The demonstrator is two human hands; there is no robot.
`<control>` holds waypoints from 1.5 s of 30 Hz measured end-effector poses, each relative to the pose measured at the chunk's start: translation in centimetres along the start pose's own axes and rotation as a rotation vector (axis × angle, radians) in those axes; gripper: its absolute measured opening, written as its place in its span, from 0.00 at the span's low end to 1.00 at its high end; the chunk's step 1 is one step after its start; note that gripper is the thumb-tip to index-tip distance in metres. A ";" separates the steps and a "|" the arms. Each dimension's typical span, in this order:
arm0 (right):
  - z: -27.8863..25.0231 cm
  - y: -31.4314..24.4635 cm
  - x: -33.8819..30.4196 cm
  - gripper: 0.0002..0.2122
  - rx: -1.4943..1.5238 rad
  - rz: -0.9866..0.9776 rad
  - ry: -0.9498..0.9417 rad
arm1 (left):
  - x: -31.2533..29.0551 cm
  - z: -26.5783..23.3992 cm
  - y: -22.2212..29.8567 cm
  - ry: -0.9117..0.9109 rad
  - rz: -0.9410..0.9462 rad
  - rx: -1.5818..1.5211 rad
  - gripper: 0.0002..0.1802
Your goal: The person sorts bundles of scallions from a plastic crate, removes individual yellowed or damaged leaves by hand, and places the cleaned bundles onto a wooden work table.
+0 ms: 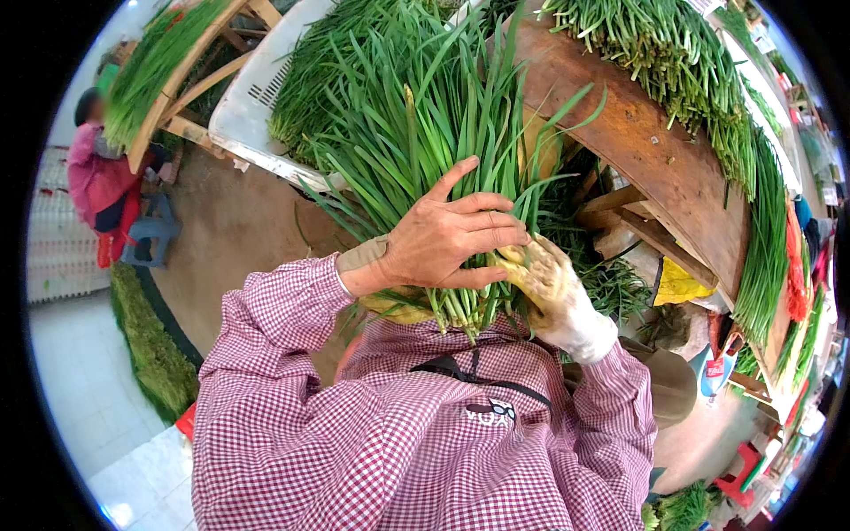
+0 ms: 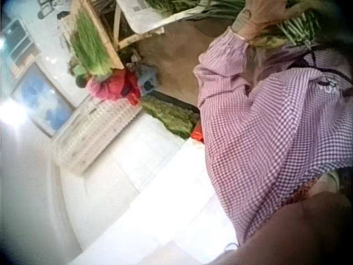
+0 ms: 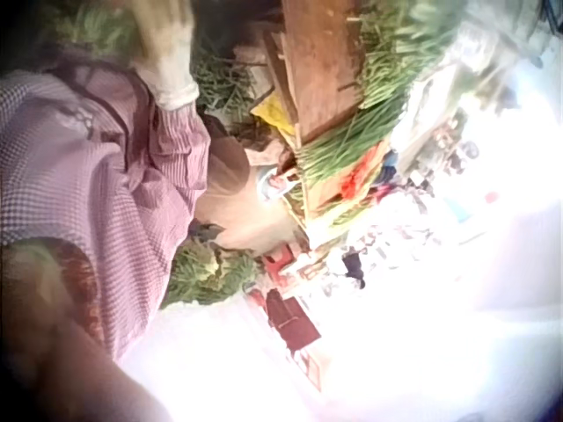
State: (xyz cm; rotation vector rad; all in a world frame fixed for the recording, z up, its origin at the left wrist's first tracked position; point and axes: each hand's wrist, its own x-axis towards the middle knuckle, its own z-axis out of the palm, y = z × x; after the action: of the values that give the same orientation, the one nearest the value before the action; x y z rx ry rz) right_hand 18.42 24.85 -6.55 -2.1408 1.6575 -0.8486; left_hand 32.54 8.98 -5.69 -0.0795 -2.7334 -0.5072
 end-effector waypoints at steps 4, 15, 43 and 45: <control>-1.6 0.8 -1.8 0.16 0.231 0.148 0.296 | 0.0 -0.1 -0.1 0.028 0.006 -0.009 0.18; 1.4 3.9 6.8 0.20 1.371 0.589 0.303 | 0.8 1.1 0.0 0.226 0.133 -0.164 0.14; 3.1 4.8 8.6 0.21 1.236 0.719 0.427 | -5.3 -3.0 -2.3 0.450 -1.025 -1.143 0.43; 2.3 2.3 9.9 0.20 1.076 0.635 0.475 | -4.6 -3.2 -2.5 0.512 -1.051 -1.131 0.43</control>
State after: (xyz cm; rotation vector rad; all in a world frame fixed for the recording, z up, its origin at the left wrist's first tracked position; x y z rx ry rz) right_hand 19.57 14.54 -7.01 -0.6786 1.3803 -1.5811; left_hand 37.63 5.52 -5.44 1.0507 -1.4894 -1.9161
